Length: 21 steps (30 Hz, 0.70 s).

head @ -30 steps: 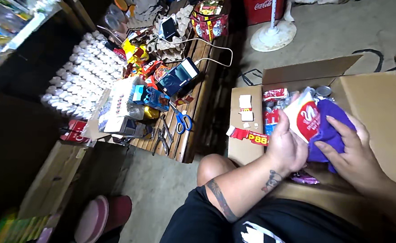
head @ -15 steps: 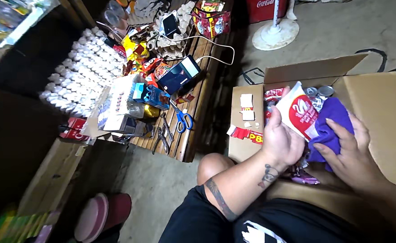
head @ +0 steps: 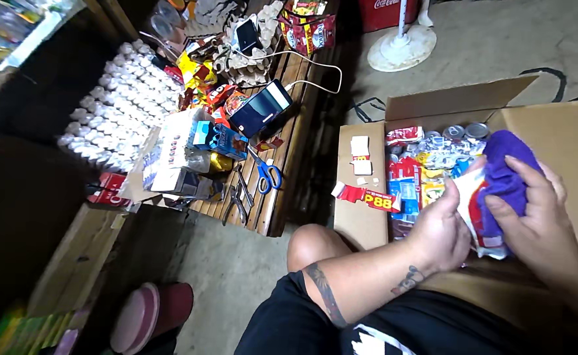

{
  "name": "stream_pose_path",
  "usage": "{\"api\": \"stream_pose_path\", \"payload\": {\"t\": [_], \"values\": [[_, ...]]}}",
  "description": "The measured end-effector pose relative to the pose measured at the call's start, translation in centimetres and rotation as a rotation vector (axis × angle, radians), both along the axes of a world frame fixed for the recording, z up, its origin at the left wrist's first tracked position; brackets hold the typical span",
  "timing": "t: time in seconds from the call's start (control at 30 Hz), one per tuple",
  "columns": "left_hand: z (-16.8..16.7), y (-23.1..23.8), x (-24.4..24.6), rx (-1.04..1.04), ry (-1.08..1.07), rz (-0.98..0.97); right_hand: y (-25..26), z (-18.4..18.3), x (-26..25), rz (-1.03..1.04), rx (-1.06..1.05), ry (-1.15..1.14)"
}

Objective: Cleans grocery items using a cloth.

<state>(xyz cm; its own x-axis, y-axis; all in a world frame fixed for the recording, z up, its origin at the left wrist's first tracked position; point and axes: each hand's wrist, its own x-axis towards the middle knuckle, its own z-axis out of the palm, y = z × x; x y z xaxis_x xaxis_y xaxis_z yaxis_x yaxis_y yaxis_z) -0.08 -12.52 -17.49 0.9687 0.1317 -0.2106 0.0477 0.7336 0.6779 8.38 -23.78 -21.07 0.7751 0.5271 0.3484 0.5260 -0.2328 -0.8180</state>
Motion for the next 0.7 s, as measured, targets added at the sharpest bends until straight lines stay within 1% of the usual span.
{"api": "stream_pose_path", "payload": {"t": [0.03, 0.1, 0.17, 0.27, 0.37, 0.43, 0.5, 0.53, 0.6, 0.7], "values": [[-0.3, -0.3, -0.1, 0.025, -0.015, -0.052, -0.3, -1.4, 0.8, -0.014, 0.031, 0.041], [-0.6, -0.7, -0.3, 0.044, -0.011, -0.111, -0.4, -2.0, 1.6, -0.011, 0.095, 0.170], [-0.5, -0.7, -0.2, 0.032, 0.014, -0.107, -0.4, -1.5, 1.6, 0.021, 0.157, 0.317], [0.3, 0.1, 0.1, 0.030, 0.029, -0.036, -0.4, -0.6, 1.1, 0.012, 0.130, 0.494], [1.2, 1.4, 0.3, 0.028, -0.004, 0.047, 0.5, 1.6, -0.5, -0.036, 0.117, 0.545], [1.2, 2.4, 0.4, 0.021, -0.068, 0.087, 0.1, 0.3, -0.1, -0.019, 0.089, 0.591], [1.1, 3.3, 0.6, 0.021, -0.122, 0.131, -0.6, -0.8, 0.6, 0.049, 0.023, 0.695], [1.0, 3.6, 0.7, 0.026, -0.145, 0.145, -0.7, -1.0, 0.7, 0.066, 0.024, 0.724], [0.8, 3.9, 0.8, 0.036, -0.168, 0.152, -0.6, -1.2, 0.8, 0.096, 0.054, 0.717], [1.0, 3.3, 0.6, 0.032, -0.103, 0.101, -0.7, -1.6, 1.2, 0.150, 0.137, 0.658]]}}
